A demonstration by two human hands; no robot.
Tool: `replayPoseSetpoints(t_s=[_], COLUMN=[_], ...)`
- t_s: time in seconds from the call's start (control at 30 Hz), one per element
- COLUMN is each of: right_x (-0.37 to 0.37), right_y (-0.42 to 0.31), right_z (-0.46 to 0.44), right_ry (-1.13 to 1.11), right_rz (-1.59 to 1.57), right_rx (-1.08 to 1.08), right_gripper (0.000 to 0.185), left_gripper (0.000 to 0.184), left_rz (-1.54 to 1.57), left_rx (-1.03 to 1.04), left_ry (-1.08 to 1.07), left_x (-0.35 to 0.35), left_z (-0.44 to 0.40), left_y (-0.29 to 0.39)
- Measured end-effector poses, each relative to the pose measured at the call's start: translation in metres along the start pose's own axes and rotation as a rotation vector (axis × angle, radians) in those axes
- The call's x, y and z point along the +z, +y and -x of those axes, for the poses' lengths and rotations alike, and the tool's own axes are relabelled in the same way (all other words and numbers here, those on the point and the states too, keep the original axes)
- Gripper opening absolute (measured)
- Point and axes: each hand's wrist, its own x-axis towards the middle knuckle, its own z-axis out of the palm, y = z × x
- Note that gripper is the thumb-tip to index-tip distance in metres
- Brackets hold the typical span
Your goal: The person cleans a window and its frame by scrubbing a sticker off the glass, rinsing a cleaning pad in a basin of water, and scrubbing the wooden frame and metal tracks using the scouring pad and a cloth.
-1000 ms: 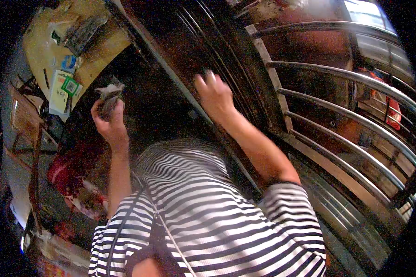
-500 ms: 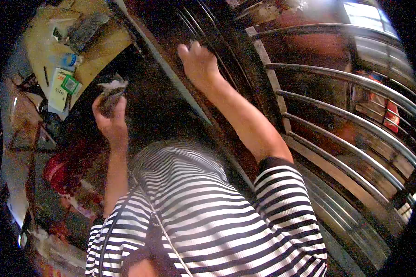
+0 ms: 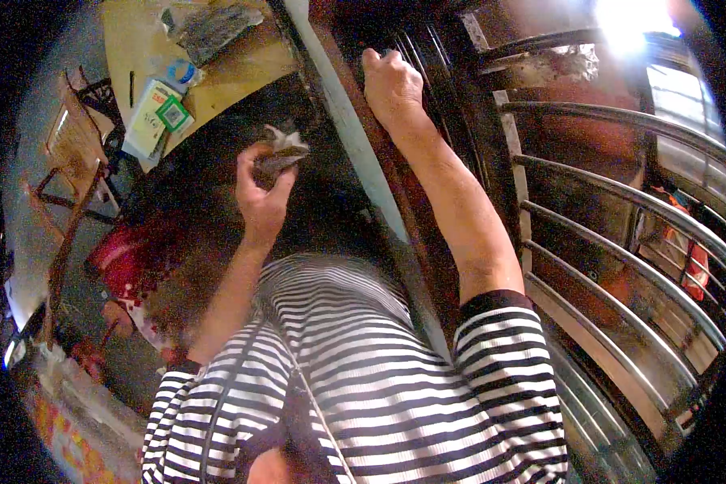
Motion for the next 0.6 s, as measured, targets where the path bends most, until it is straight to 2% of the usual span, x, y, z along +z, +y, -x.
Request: replayPoseSetpoints(t_s=[0.07,0.2,0.23,0.27,0.3,0.33,0.37,0.43,0.47,0.53,0.6], right_x=[0.008,-0.011,-0.004,-0.012,0.007,0.007,-0.011,-0.003,0.001,0.004,0.014], right_y=[0.012,0.013,0.014,0.009,0.012,0.008,-0.003,-0.006,-0.004,0.007,0.012], right_z=[0.021,0.105,0.104,0.085,0.068,0.028,-0.011,-0.041,-0.040,0.000,0.056], right_ry=[0.164,-0.336,-0.269,-0.289,0.015,0.040,-0.089,-0.002,0.004,0.103,0.047], right_rz=[-0.180,-0.004,0.003,-0.105,-0.267,-0.197,-0.192,-0.163,-0.122,-0.239,-0.156], right_rx=[-0.063,0.063,0.045,0.086,0.012,-0.009,0.058,0.038,0.024,-0.025,-0.003], right_gripper=[0.014,0.023,0.026,0.028,0.026,0.025,0.023,0.020,0.018,0.018,0.020], left_gripper=[0.041,0.036,0.034,0.034,0.034,0.035,0.036,0.036,0.036,0.035,0.035], left_rz=[-0.061,0.092,0.200,0.168,0.100,0.027,-0.016,-0.043,-0.056,0.068,0.171], left_rx=[0.087,-0.010,-0.026,-0.024,-0.021,-0.022,-0.021,-0.006,0.000,-0.062,-0.096], left_ry=[-0.010,0.010,0.042,0.049,0.045,0.041,0.031,0.003,-0.013,-0.023,-0.007], left_x=[0.003,0.006,0.008,0.005,0.003,0.000,-0.001,-0.001,-0.001,0.001,0.004], left_z=[-0.007,-0.008,-0.009,-0.010,-0.012,-0.016,-0.019,-0.025,-0.026,-0.029,-0.030], left_y=[0.002,-0.004,-0.009,-0.009,-0.008,-0.007,-0.004,0.006,0.011,0.013,0.004])
